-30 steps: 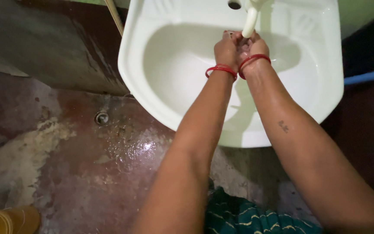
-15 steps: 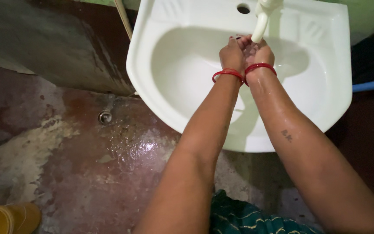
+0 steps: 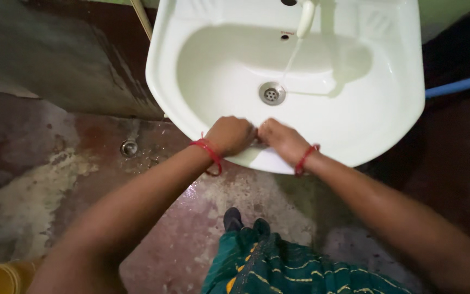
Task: The person turns on a wall-mounted tap and washes their hands under running water in a white sink. They rub their hands together, rinse them, and briefly wipe the sink surface before rinsing again.
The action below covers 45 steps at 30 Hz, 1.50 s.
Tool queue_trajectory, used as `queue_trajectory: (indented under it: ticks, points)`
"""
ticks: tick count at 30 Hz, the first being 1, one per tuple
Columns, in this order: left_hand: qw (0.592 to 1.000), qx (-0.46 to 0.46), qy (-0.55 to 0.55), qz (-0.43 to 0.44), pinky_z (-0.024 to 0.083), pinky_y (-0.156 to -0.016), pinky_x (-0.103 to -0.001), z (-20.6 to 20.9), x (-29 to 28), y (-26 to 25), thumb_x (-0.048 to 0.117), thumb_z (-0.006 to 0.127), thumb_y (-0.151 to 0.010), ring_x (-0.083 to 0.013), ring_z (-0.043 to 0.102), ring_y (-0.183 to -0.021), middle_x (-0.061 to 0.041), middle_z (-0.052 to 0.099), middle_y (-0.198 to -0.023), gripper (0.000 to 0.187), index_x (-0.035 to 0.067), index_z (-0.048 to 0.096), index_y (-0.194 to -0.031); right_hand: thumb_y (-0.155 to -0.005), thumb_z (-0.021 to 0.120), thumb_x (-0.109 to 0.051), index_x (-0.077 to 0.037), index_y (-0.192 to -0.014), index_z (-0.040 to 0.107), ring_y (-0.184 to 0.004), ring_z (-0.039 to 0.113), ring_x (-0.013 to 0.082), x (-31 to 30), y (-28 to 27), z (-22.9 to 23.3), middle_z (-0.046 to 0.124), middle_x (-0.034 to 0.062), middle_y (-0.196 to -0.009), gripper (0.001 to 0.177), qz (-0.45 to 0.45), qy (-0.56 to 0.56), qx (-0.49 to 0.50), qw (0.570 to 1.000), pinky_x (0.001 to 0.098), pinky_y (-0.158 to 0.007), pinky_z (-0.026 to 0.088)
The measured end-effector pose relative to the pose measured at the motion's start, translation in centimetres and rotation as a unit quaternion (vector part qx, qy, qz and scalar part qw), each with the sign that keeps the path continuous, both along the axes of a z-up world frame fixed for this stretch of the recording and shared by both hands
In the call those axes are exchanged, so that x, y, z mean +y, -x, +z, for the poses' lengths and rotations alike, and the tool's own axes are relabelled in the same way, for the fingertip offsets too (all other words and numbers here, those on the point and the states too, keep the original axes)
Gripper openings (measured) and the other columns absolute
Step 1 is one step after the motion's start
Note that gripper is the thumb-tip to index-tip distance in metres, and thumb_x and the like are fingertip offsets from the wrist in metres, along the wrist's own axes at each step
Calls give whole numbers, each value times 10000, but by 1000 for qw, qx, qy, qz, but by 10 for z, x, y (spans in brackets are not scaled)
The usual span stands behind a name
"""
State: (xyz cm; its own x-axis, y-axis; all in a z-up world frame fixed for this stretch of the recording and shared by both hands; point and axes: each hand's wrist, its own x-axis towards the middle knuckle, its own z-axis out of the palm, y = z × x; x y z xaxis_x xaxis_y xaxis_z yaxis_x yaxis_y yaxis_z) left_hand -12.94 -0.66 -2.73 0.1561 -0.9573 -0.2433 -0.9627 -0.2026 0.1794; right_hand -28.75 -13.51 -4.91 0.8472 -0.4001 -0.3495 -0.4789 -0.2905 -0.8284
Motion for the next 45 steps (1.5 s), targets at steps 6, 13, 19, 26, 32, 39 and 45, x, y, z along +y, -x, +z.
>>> queue_trajectory:
  ticks: [6,13,19,26,32,39,45]
  points:
    - [990,-43,-127,-39,264,-1173,-657,66,35,0,460,233,-1062,-271,588,-1275,-69,656,-1318,531,207,630,-1307,-998,211,-628,-282,-1562,373,-1539,282,150,-59,82,42,299,-50,-1667,681,248,299,276,879,429,-1275,168]
    - [949,-207,-218,96,-98,-1212,-651,85,35,-92,577,271,-1013,-152,48,-1576,76,141,-1708,623,328,330,-1581,-991,207,-696,-317,-1625,131,-1571,41,172,-176,91,64,25,-73,-1715,742,266,556,462,637,682,-1183,-85]
    - [942,-288,-133,106,-99,-1173,-670,71,18,-122,487,404,-935,-121,9,-1568,82,124,-1699,681,281,326,-1580,-942,150,-670,-282,-1583,140,-1497,82,163,-230,82,46,100,-69,-1644,749,181,732,-186,629,741,-1139,-38]
    - [968,-192,-162,23,-11,-1207,-613,54,29,-63,575,296,-996,-272,292,-1487,-48,426,-1564,642,205,468,-1493,-1022,221,-608,-241,-1591,278,-1546,182,114,-145,101,35,187,-57,-1687,679,260,489,392,735,623,-1246,3]
    - [999,-29,-17,-33,566,-753,-515,47,28,22,385,311,-1035,-323,726,-810,-143,748,-919,526,102,740,-920,-1029,323,-470,-165,-1311,667,-1185,648,315,3,68,36,647,73,-1366,539,142,358,81,919,425,-1028,497]
    - [1000,16,-22,-3,559,-813,-511,54,34,38,392,301,-1040,-326,725,-838,-152,752,-914,510,115,720,-957,-1003,365,-429,-162,-1263,705,-1040,686,350,15,78,49,726,114,-1194,504,113,388,44,914,466,-914,540]
    - [990,-118,-71,-39,80,-1280,-577,69,50,-55,399,186,-1090,-238,568,-1323,-114,683,-1307,570,144,653,-1296,-977,391,-428,-249,-1307,689,-1239,628,204,-97,144,49,687,-14,-1339,479,212,465,31,859,419,-1072,443]
